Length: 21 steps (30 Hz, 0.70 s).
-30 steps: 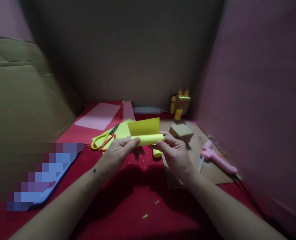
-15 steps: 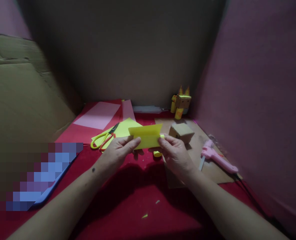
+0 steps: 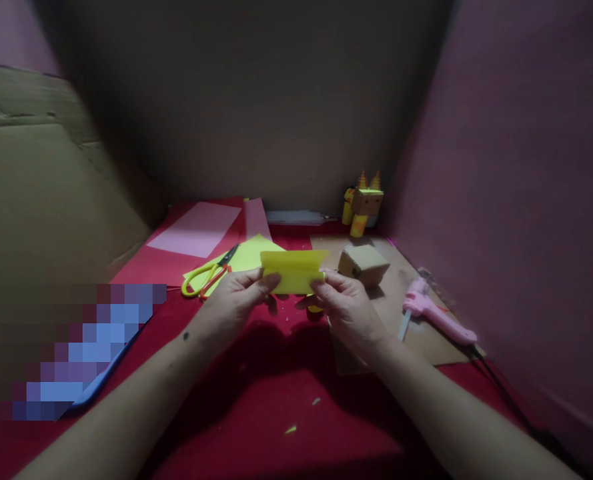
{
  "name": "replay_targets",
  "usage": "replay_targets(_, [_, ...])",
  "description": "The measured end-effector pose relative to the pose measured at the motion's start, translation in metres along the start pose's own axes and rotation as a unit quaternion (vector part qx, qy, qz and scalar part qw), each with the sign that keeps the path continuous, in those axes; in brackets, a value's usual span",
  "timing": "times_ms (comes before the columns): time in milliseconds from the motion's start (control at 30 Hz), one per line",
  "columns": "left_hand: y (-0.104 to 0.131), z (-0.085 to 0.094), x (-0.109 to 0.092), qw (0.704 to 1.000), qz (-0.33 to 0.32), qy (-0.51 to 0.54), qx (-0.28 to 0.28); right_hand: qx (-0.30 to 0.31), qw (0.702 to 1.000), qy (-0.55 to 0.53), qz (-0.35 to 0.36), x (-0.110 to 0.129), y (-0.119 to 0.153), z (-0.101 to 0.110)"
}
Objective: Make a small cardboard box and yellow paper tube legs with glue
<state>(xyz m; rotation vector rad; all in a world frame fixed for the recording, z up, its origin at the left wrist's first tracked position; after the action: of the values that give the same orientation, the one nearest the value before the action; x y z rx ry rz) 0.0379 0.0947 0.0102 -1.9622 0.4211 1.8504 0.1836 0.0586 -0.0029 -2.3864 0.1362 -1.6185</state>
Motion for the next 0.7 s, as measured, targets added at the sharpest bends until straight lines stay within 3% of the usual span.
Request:
replay_targets(267, [-0.002, 0.004, 0.004, 1.0, 0.01, -0.015, -0.009, -0.023, 0.999, 0.001, -0.037, -0.002, 0.002, -0.001])
replay_targets(567, [0.003, -0.002, -0.01, 0.994, 0.003, -0.107, -0.003, -0.02, 0.999, -0.006, -0.034, -0.009, 0.0, 0.002])
replay_targets(700, [0.004, 0.002, -0.013, 0.991, -0.005, -0.125, -0.043, -0.017, 0.999, -0.036, -0.029, -0.007, -0.001, -0.001])
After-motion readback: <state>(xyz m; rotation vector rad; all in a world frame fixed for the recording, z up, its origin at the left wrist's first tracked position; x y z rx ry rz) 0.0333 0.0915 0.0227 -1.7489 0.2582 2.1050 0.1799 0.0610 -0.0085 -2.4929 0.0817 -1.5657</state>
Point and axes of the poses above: each hand's wrist, its own y-axis away from the middle knuckle, its own z-axis out of the back of the hand, x = y × z, the point moved 6 cm from there along -y, towards the middle knuckle, and after that the axes turned 2 degrees about z, right-handed, at the moved point
